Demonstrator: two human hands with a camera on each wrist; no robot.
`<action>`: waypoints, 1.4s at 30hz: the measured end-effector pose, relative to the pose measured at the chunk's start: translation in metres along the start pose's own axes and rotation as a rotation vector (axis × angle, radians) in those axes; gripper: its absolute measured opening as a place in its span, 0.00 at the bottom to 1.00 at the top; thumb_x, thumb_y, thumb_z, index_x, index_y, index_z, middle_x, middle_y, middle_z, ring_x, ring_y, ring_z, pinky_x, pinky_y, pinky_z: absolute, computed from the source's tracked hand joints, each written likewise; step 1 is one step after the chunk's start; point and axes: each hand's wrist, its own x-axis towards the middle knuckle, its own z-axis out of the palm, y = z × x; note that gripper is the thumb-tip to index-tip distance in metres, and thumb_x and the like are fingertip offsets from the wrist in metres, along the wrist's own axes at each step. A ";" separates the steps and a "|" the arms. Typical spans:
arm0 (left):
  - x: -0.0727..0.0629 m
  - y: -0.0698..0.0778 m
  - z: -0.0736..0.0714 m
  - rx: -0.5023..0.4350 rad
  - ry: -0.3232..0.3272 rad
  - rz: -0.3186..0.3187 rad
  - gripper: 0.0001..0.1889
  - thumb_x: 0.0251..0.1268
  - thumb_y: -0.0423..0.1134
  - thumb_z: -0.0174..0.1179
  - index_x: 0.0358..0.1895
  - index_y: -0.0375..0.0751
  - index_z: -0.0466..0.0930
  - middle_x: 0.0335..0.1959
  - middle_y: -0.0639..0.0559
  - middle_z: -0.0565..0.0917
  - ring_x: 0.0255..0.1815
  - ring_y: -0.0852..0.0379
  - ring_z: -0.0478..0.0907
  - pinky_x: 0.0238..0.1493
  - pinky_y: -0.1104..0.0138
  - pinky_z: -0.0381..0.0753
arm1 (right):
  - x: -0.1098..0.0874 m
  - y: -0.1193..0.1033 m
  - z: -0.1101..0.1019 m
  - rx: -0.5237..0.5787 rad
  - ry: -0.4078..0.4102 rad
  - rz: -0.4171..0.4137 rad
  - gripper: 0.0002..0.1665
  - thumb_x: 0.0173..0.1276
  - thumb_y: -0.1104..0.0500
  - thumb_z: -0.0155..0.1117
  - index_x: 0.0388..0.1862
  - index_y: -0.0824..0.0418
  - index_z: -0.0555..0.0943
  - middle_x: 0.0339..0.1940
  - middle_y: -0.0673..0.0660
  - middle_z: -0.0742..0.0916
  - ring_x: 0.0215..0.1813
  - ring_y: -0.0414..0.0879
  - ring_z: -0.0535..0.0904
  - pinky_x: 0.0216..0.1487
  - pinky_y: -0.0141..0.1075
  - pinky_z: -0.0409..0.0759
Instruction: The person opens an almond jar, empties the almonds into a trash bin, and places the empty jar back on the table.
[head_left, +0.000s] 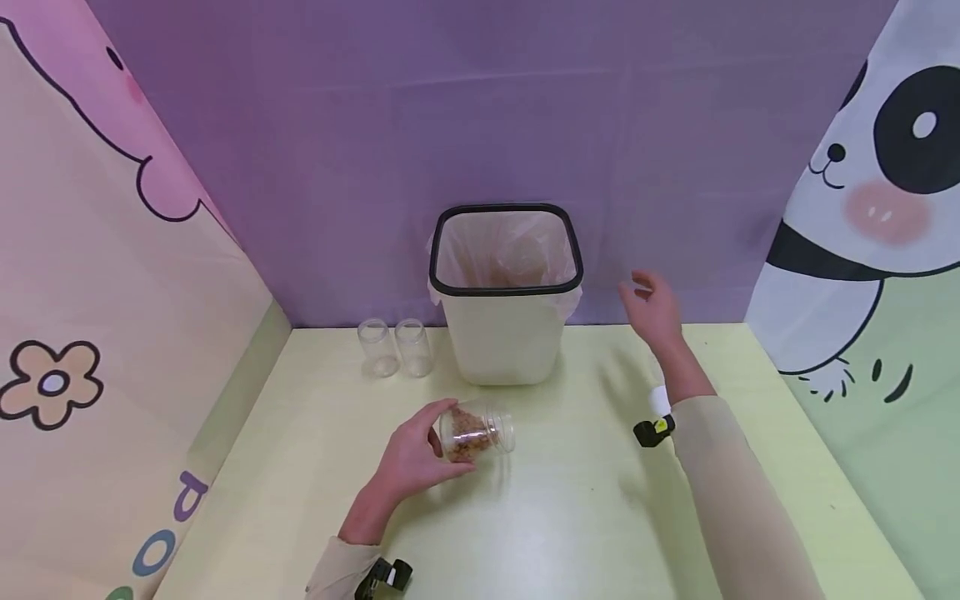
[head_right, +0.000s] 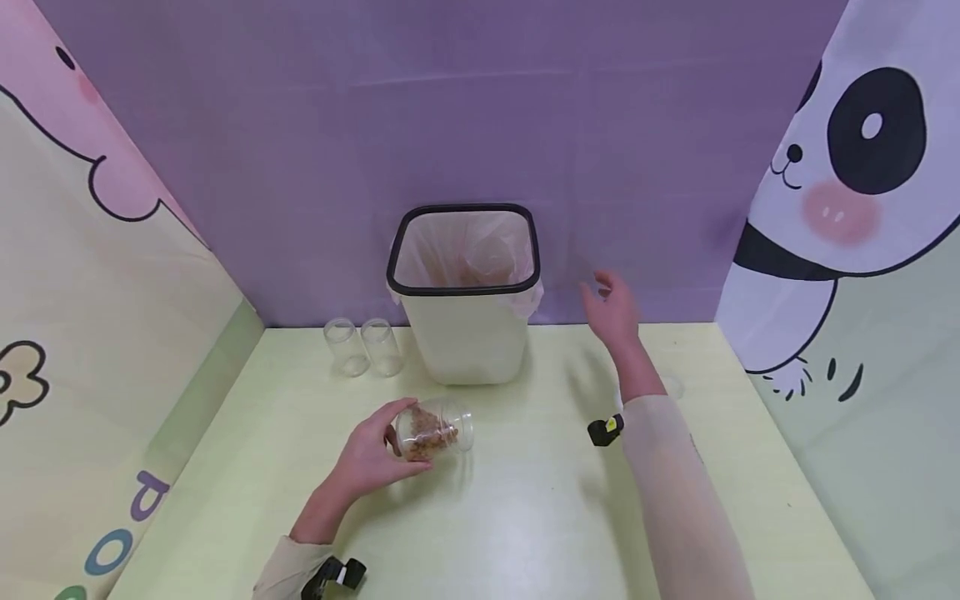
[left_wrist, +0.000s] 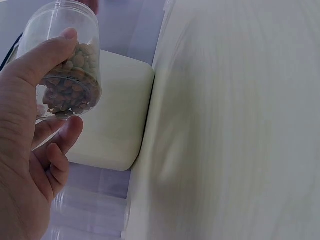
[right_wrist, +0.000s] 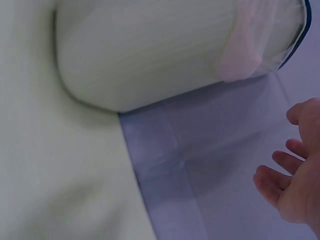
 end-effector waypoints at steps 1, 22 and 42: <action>0.001 0.000 -0.001 -0.002 0.002 0.000 0.50 0.30 0.52 0.82 0.66 0.52 0.70 0.27 0.64 0.75 0.21 0.64 0.73 0.23 0.69 0.74 | 0.003 -0.008 0.001 0.018 0.005 -0.006 0.33 0.73 0.45 0.55 0.69 0.64 0.68 0.67 0.62 0.73 0.66 0.60 0.70 0.61 0.53 0.71; 0.002 -0.006 0.000 -0.013 0.024 0.011 0.50 0.29 0.51 0.83 0.65 0.48 0.71 0.29 0.64 0.76 0.20 0.65 0.72 0.23 0.69 0.74 | 0.029 -0.094 0.029 0.313 -0.227 0.026 0.37 0.71 0.54 0.60 0.75 0.61 0.60 0.73 0.61 0.66 0.73 0.52 0.61 0.68 0.48 0.63; 0.022 -0.008 -0.031 0.024 0.052 0.070 0.48 0.30 0.52 0.83 0.64 0.50 0.71 0.39 0.63 0.77 0.23 0.62 0.74 0.23 0.69 0.74 | 0.033 -0.080 0.045 0.295 -0.182 0.118 0.33 0.70 0.64 0.52 0.74 0.59 0.63 0.67 0.62 0.73 0.65 0.53 0.68 0.65 0.45 0.68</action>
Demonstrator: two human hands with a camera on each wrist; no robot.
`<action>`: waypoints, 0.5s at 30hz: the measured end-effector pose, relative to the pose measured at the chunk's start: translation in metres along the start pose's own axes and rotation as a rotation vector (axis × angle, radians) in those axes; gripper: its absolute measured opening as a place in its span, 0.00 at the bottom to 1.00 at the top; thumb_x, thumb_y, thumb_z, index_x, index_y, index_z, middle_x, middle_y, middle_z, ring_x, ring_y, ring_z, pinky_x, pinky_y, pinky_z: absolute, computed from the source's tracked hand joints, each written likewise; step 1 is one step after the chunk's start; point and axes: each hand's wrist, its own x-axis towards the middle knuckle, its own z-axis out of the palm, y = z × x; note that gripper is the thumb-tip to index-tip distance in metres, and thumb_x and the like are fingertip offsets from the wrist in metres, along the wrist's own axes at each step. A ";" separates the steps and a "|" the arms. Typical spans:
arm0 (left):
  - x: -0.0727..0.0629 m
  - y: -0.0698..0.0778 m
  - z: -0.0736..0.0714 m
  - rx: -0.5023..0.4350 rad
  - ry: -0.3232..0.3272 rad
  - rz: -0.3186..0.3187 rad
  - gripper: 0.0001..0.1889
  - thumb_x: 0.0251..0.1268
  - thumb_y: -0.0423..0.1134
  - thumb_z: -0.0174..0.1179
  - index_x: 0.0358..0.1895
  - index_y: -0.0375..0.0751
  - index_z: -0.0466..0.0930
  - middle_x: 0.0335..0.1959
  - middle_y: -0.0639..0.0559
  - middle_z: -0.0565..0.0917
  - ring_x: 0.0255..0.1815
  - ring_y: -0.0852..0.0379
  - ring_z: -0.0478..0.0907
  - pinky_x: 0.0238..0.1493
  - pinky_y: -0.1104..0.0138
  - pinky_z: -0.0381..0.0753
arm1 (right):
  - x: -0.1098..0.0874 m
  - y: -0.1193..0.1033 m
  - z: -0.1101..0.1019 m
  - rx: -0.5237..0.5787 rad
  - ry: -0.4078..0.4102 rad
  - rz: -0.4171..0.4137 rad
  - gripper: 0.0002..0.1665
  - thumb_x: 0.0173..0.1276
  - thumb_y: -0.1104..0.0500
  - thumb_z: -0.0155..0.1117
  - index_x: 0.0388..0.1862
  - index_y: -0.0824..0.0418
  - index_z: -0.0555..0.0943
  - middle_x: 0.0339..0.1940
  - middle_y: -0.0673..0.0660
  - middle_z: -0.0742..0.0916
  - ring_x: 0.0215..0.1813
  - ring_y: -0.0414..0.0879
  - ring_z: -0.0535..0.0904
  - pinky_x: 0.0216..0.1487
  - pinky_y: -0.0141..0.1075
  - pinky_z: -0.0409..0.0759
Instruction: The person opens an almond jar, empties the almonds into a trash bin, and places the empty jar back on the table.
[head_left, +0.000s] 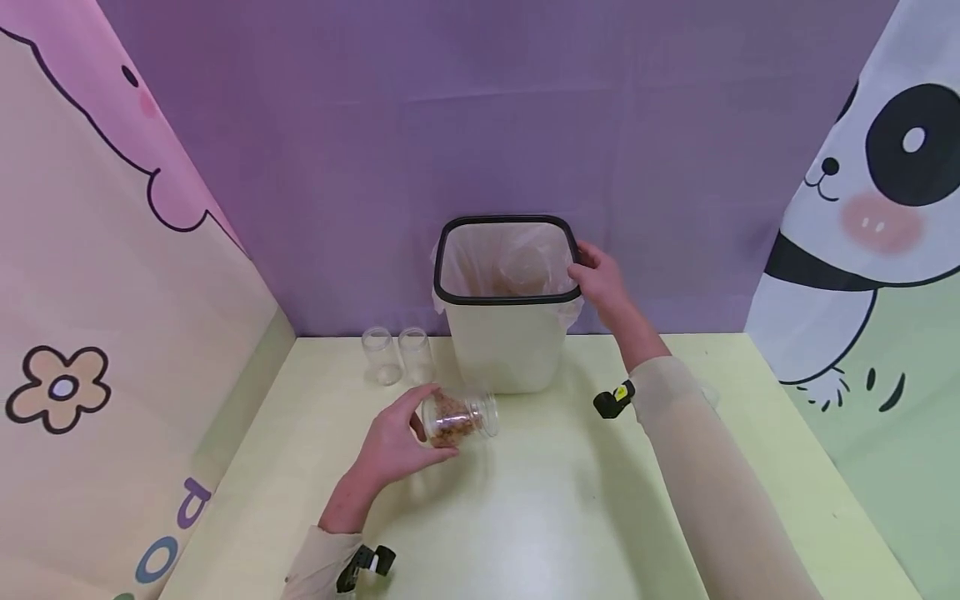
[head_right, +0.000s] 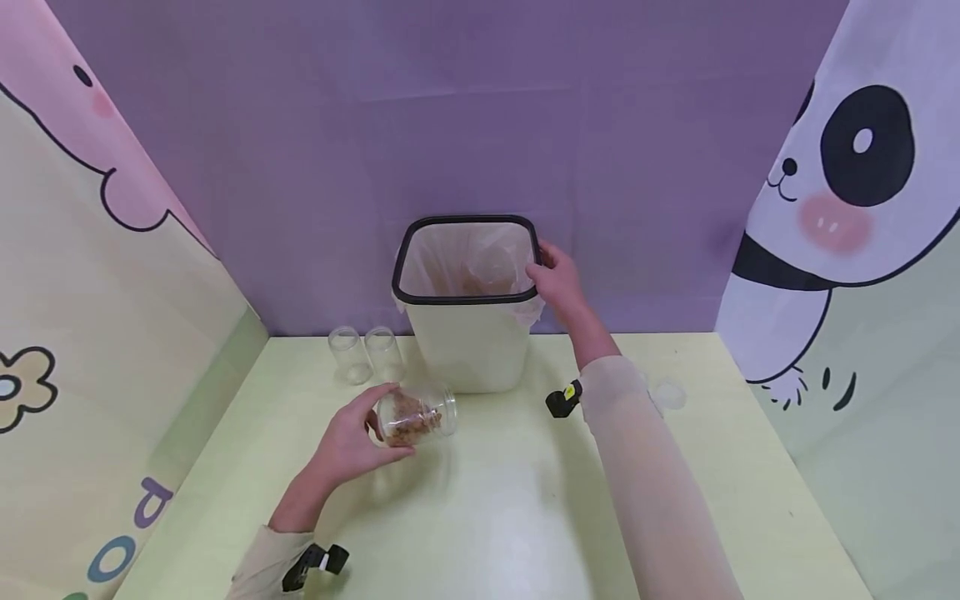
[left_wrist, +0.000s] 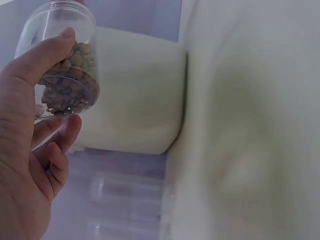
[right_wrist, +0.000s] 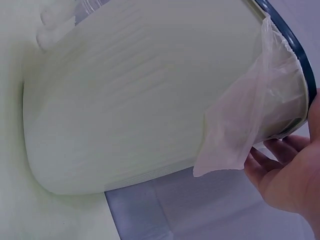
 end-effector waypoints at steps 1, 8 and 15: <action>0.002 0.000 -0.005 0.009 0.008 0.014 0.49 0.30 0.52 0.83 0.64 0.49 0.71 0.39 0.62 0.77 0.23 0.62 0.74 0.23 0.69 0.74 | 0.000 0.001 0.001 0.005 0.002 -0.001 0.33 0.70 0.64 0.52 0.74 0.59 0.64 0.67 0.62 0.74 0.65 0.53 0.68 0.65 0.45 0.69; 0.020 0.005 -0.035 0.058 0.062 0.127 0.49 0.31 0.51 0.82 0.65 0.47 0.70 0.49 0.57 0.78 0.23 0.58 0.75 0.22 0.69 0.74 | 0.003 -0.003 0.006 0.017 0.008 0.001 0.33 0.70 0.64 0.52 0.75 0.58 0.63 0.68 0.62 0.73 0.66 0.53 0.68 0.64 0.46 0.70; 0.037 0.016 -0.065 0.108 0.091 0.215 0.49 0.31 0.51 0.82 0.65 0.47 0.70 0.48 0.56 0.79 0.23 0.61 0.75 0.21 0.69 0.73 | -0.001 0.001 0.007 0.040 0.004 0.001 0.33 0.70 0.64 0.51 0.75 0.59 0.63 0.67 0.64 0.73 0.64 0.54 0.69 0.64 0.47 0.70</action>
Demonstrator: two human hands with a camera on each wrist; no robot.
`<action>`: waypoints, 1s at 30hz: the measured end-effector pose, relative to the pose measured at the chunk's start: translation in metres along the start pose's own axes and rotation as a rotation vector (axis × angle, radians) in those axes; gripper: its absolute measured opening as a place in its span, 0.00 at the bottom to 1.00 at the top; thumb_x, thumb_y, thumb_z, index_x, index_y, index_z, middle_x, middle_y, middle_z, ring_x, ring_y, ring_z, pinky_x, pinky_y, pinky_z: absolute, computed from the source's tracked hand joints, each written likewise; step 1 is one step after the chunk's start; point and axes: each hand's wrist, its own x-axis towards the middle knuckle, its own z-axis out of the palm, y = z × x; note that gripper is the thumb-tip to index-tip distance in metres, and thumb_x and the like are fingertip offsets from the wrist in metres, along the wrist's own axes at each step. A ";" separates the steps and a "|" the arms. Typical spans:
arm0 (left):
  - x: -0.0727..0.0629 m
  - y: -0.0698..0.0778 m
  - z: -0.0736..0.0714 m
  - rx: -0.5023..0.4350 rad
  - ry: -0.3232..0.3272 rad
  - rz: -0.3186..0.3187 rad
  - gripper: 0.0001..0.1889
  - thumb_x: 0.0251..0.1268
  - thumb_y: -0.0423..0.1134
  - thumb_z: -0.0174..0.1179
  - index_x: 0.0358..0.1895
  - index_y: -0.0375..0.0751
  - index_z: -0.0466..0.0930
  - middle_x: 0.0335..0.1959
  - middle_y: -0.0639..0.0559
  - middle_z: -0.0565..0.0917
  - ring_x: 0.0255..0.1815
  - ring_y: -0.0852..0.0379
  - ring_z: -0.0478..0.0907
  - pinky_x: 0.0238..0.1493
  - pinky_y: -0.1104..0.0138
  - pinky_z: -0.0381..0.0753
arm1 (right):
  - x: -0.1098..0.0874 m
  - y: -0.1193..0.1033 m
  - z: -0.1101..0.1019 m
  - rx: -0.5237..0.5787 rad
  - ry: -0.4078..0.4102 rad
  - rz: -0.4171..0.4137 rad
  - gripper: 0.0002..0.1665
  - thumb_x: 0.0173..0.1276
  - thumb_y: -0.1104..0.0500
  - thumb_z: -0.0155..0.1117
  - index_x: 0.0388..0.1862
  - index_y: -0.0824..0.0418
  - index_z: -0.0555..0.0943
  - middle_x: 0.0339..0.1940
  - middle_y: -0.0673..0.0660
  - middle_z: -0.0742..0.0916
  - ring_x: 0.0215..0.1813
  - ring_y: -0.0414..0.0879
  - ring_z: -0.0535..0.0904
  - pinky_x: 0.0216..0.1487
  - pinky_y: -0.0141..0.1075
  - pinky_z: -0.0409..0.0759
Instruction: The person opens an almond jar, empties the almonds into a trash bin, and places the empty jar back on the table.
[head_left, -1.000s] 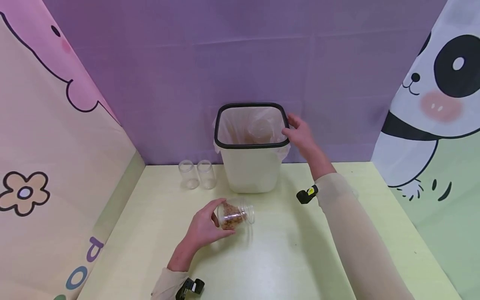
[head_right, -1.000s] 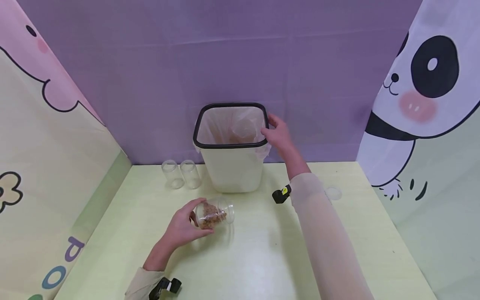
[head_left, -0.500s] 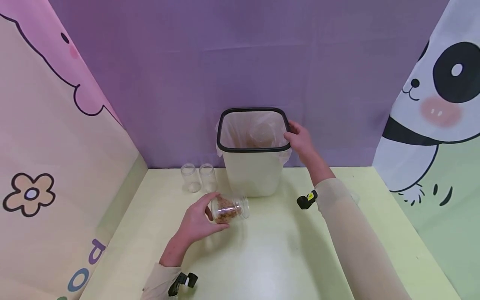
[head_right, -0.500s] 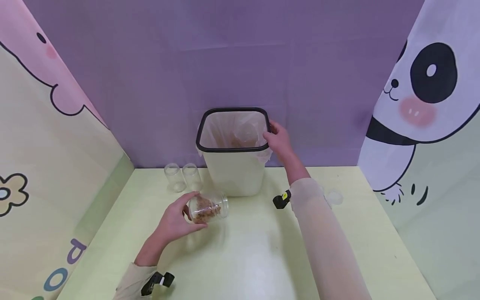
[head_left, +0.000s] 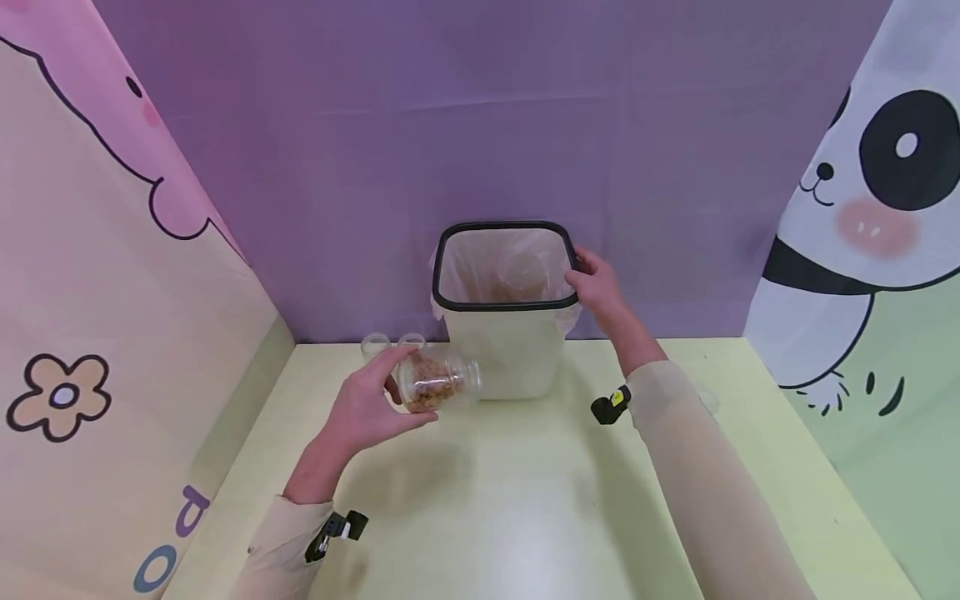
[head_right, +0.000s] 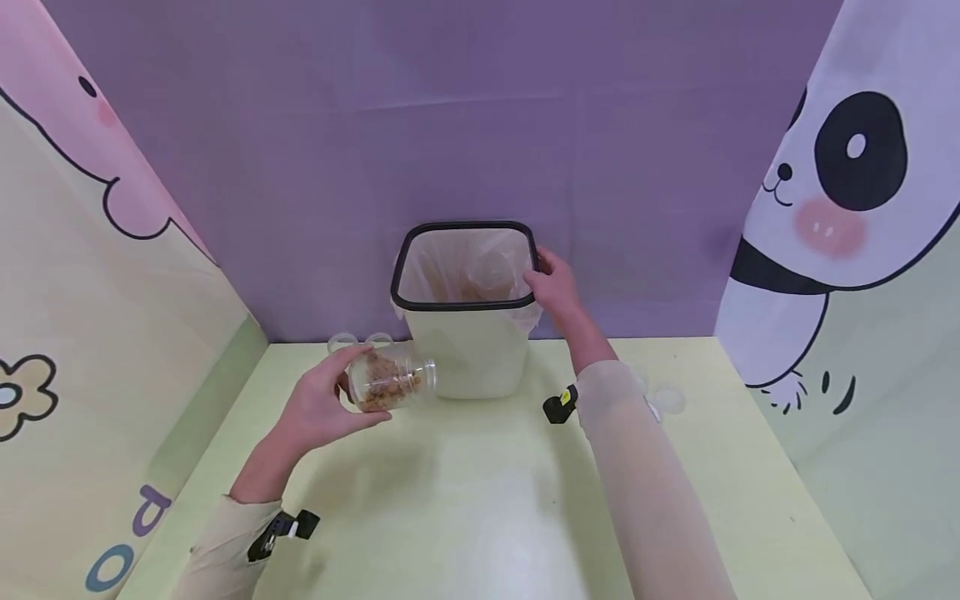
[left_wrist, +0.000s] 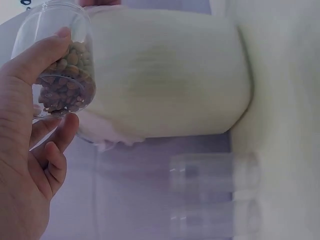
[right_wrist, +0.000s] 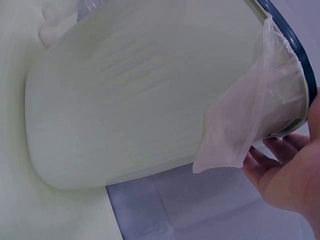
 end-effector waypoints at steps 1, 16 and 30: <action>0.004 0.000 -0.004 0.009 0.001 0.009 0.49 0.31 0.51 0.82 0.65 0.47 0.70 0.48 0.55 0.79 0.23 0.62 0.75 0.22 0.68 0.74 | 0.000 0.001 0.000 0.006 -0.001 -0.001 0.34 0.70 0.65 0.51 0.75 0.59 0.63 0.67 0.64 0.73 0.63 0.54 0.69 0.63 0.48 0.70; 0.078 -0.004 -0.055 0.162 0.028 0.153 0.50 0.33 0.53 0.81 0.67 0.43 0.68 0.54 0.49 0.78 0.22 0.62 0.73 0.24 0.64 0.74 | 0.004 -0.004 0.000 -0.064 -0.012 0.023 0.35 0.69 0.62 0.51 0.76 0.53 0.63 0.66 0.65 0.74 0.56 0.57 0.71 0.35 0.35 0.71; 0.128 0.004 -0.073 0.170 -0.007 0.111 0.52 0.36 0.52 0.80 0.70 0.45 0.66 0.55 0.50 0.77 0.20 0.62 0.72 0.27 0.62 0.74 | 0.005 -0.006 0.001 -0.065 0.003 0.043 0.35 0.70 0.60 0.51 0.77 0.51 0.61 0.67 0.63 0.74 0.56 0.58 0.71 0.38 0.39 0.73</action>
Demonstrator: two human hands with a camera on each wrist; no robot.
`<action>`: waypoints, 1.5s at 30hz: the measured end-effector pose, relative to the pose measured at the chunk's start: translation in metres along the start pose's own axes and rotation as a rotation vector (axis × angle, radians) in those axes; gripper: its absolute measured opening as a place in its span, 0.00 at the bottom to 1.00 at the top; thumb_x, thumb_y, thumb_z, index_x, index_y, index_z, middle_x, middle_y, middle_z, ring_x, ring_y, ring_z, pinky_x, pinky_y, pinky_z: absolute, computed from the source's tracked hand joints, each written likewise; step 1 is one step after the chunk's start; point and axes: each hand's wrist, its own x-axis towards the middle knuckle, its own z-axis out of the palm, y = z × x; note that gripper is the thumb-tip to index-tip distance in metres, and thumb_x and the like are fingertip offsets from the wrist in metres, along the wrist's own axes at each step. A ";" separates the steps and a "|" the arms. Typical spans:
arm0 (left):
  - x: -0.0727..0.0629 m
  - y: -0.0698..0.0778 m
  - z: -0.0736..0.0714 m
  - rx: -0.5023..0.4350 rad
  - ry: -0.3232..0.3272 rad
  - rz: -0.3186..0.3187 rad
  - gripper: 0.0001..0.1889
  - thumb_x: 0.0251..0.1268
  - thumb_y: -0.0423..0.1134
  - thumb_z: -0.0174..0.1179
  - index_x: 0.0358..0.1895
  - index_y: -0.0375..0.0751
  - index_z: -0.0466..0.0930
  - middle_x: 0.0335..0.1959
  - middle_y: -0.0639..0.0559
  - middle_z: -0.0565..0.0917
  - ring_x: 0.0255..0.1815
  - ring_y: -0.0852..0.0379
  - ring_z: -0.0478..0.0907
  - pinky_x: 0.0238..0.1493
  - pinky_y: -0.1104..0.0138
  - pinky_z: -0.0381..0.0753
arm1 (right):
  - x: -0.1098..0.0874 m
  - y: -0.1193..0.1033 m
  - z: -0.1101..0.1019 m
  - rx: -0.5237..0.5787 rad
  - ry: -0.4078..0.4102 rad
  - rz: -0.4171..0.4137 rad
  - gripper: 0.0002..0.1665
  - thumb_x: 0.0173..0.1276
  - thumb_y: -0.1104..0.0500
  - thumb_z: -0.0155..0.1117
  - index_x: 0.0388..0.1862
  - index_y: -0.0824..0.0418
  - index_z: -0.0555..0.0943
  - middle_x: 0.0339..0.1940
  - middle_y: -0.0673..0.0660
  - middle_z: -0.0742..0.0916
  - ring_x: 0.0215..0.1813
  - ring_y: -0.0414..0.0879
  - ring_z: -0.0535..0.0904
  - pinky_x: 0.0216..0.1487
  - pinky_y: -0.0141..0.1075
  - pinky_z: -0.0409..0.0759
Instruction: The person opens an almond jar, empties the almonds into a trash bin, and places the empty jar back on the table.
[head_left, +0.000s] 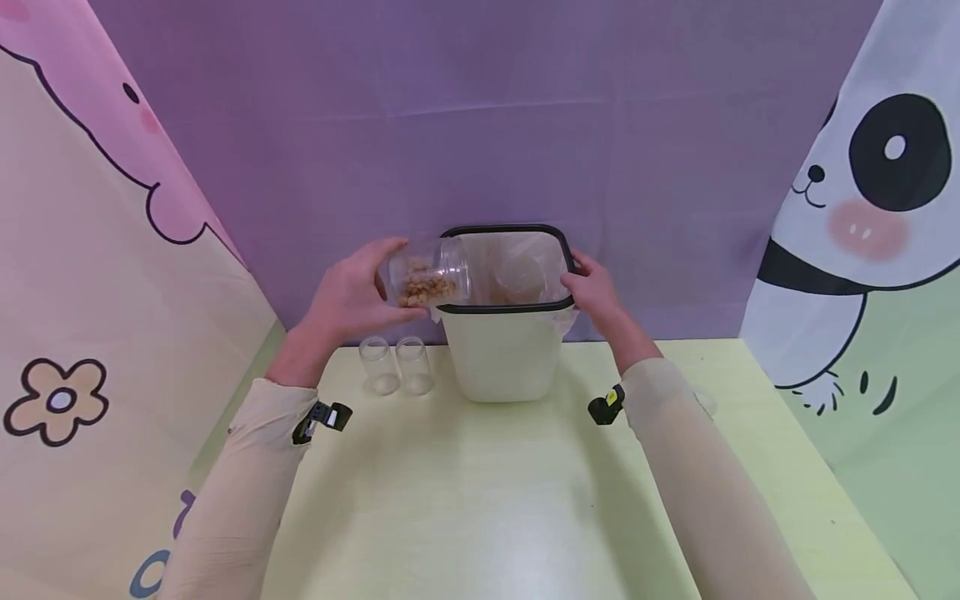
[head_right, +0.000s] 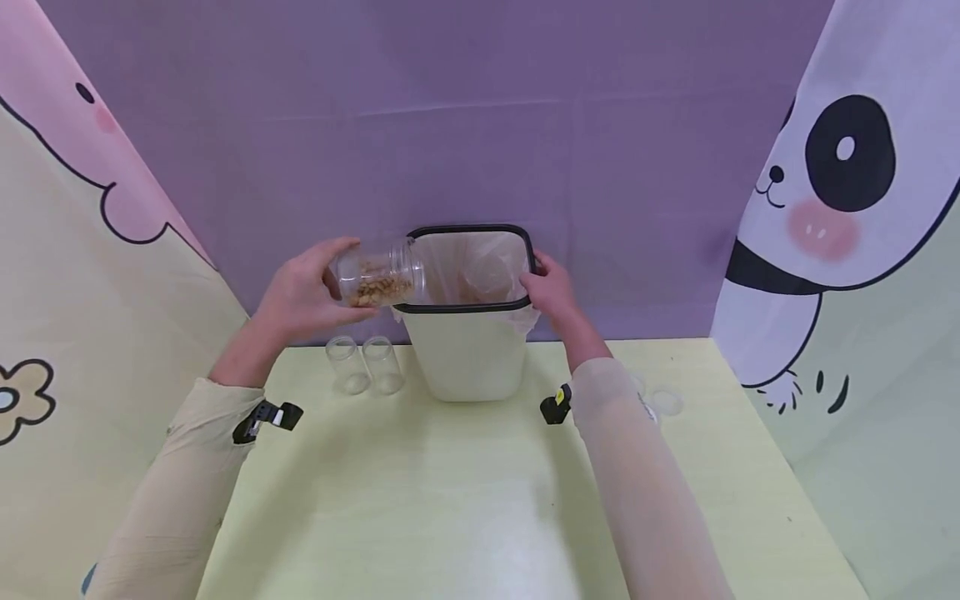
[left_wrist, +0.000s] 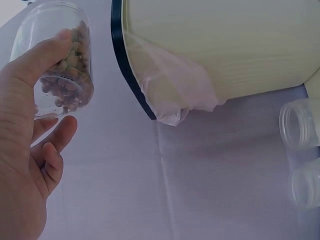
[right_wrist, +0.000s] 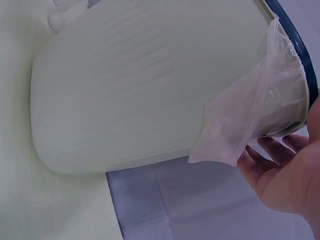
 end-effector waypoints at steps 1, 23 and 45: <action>0.003 -0.001 -0.001 0.011 -0.008 -0.007 0.52 0.36 0.52 0.80 0.70 0.45 0.65 0.56 0.50 0.77 0.20 0.62 0.72 0.28 0.62 0.74 | 0.000 -0.001 0.000 -0.008 -0.002 0.001 0.35 0.70 0.60 0.51 0.77 0.51 0.61 0.67 0.62 0.74 0.56 0.57 0.71 0.38 0.40 0.74; 0.047 -0.023 -0.004 0.147 -0.273 -0.087 0.54 0.40 0.59 0.76 0.73 0.44 0.61 0.70 0.44 0.67 0.68 0.41 0.65 0.63 0.44 0.66 | -0.006 -0.001 0.002 -0.014 0.005 0.012 0.35 0.70 0.60 0.52 0.76 0.51 0.61 0.64 0.62 0.76 0.53 0.58 0.71 0.34 0.36 0.72; 0.056 -0.008 -0.006 0.245 -0.286 0.028 0.53 0.41 0.57 0.76 0.73 0.45 0.61 0.70 0.45 0.68 0.61 0.42 0.72 0.54 0.45 0.74 | -0.008 -0.002 0.004 0.003 0.003 0.012 0.35 0.71 0.60 0.51 0.77 0.50 0.60 0.64 0.62 0.75 0.56 0.61 0.71 0.36 0.37 0.73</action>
